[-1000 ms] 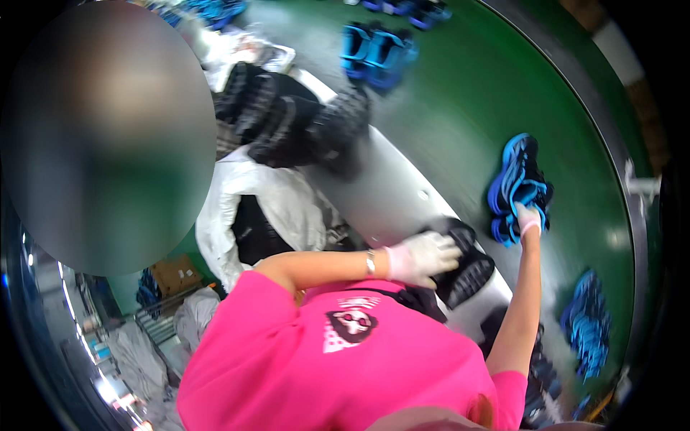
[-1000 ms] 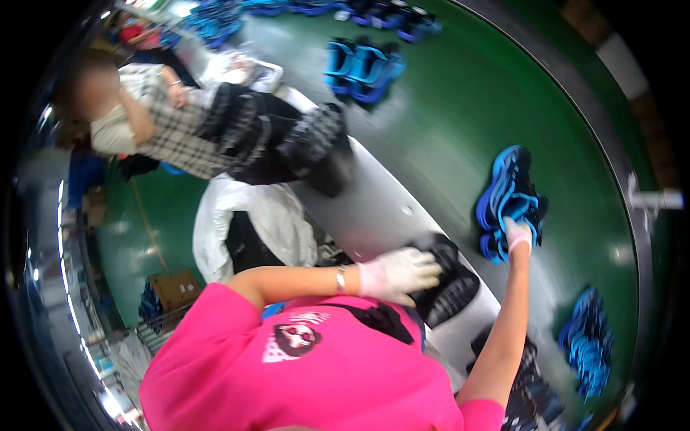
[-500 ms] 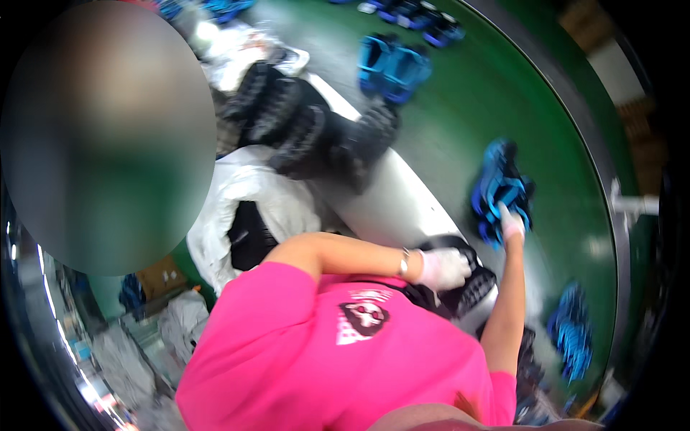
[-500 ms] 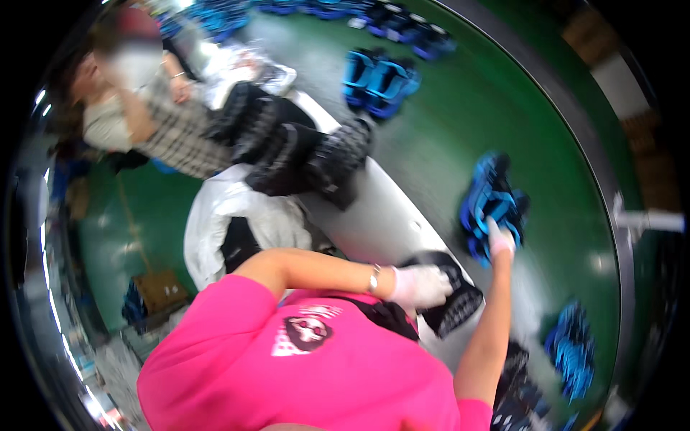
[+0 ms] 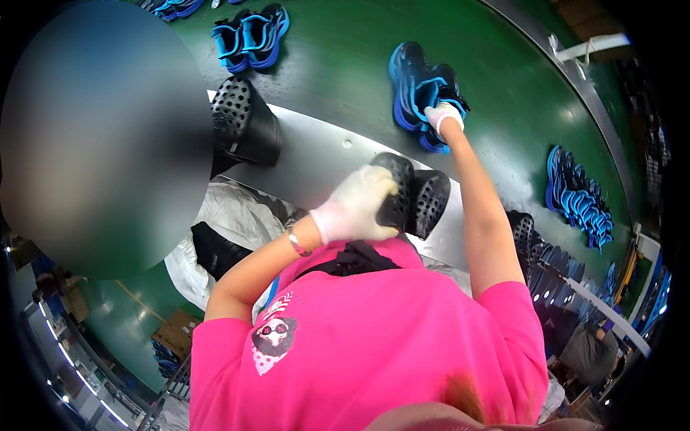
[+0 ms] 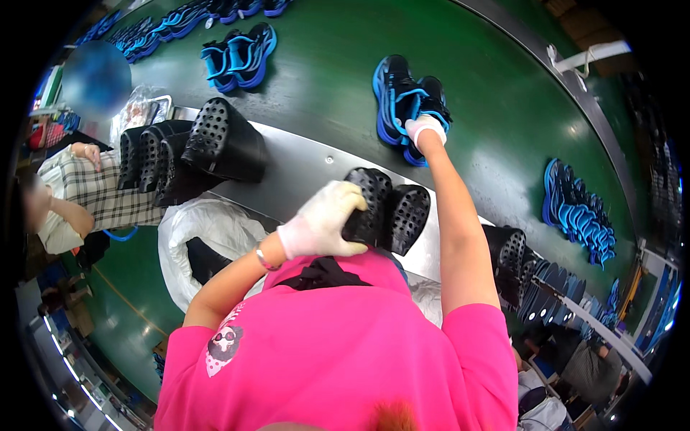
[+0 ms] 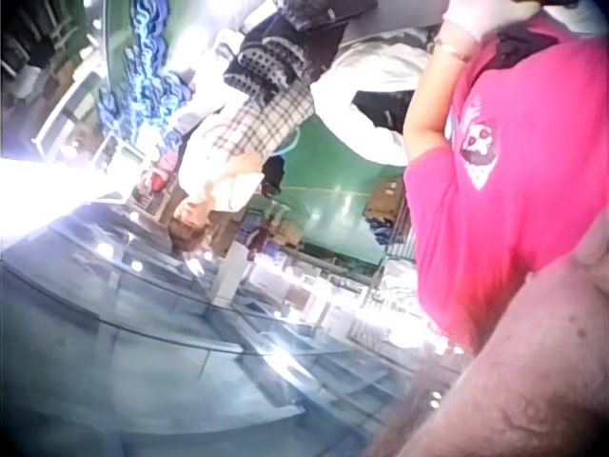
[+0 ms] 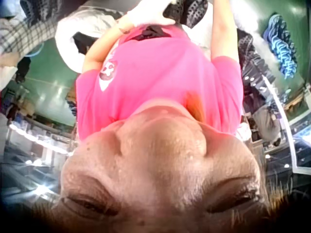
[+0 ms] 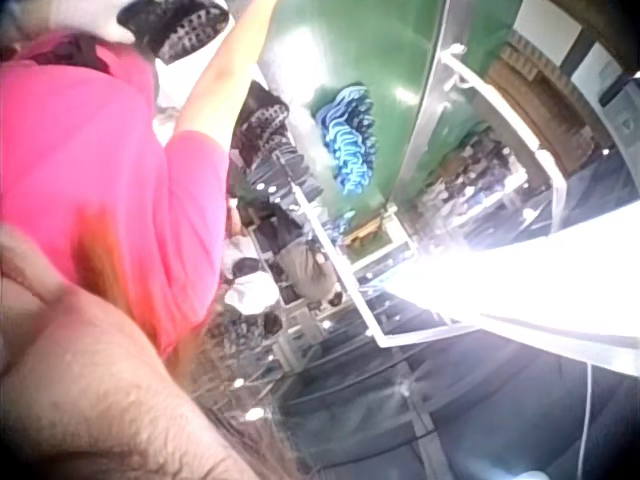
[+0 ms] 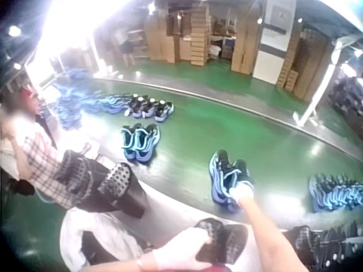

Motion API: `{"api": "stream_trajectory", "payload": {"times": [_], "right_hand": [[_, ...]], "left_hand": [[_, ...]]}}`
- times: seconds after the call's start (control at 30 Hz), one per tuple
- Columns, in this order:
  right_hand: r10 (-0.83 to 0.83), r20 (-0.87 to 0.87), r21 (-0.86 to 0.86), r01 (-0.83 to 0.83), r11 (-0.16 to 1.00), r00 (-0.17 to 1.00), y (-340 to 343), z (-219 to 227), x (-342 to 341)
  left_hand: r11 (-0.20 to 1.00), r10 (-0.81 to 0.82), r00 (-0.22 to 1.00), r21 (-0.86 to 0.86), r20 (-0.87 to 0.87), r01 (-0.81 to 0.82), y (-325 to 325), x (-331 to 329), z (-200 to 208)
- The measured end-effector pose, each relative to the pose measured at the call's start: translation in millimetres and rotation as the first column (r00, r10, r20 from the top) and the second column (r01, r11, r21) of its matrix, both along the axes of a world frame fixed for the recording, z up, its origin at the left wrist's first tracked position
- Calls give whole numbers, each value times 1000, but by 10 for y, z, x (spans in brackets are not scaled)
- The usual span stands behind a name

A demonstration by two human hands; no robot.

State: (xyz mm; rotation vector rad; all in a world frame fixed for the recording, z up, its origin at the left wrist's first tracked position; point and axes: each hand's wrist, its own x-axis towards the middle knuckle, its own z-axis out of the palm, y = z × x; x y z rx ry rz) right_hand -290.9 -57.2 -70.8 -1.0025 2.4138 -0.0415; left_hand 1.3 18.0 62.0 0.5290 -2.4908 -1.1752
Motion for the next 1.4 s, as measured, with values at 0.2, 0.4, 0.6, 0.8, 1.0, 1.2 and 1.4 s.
{"api": "stream_trajectory", "payload": {"times": [0.2, 0.4, 0.6, 0.8, 1.0, 1.2, 1.4], "right_hand": [[217, 343, -265, -128, 956, 914, 453, 948, 350], [263, 964, -200, 536, 820, -42, 1123, 1333, 874], [328, 814, 61, 632, 773, -480, 1503, 1560, 1010], [124, 945, -227, 337, 914, 301, 1531, 1613, 969], [330, 293, -447, -176, 877, 897, 1494, 1754, 1172], [147, 470, -366, 40, 930, 870, 1309, 1558, 1015], [155, 485, -280, -15, 960, 861, 1151, 1610, 886]], "left_hand": [[942, 293, 951, -143, -95, -304, -146, -15, 271], [935, 265, 957, -212, -122, -285, -240, -324, 269], [451, 512, 818, 892, -264, 5, -190, -349, -26], [8, 572, 776, 948, -264, 317, -191, -308, 103], [214, 710, 688, 977, -150, -8, -437, -473, -222], [124, 730, 677, 992, -95, 5, -647, -770, -300], [221, 716, 691, 971, -98, -91, -830, -1033, -505]]}}
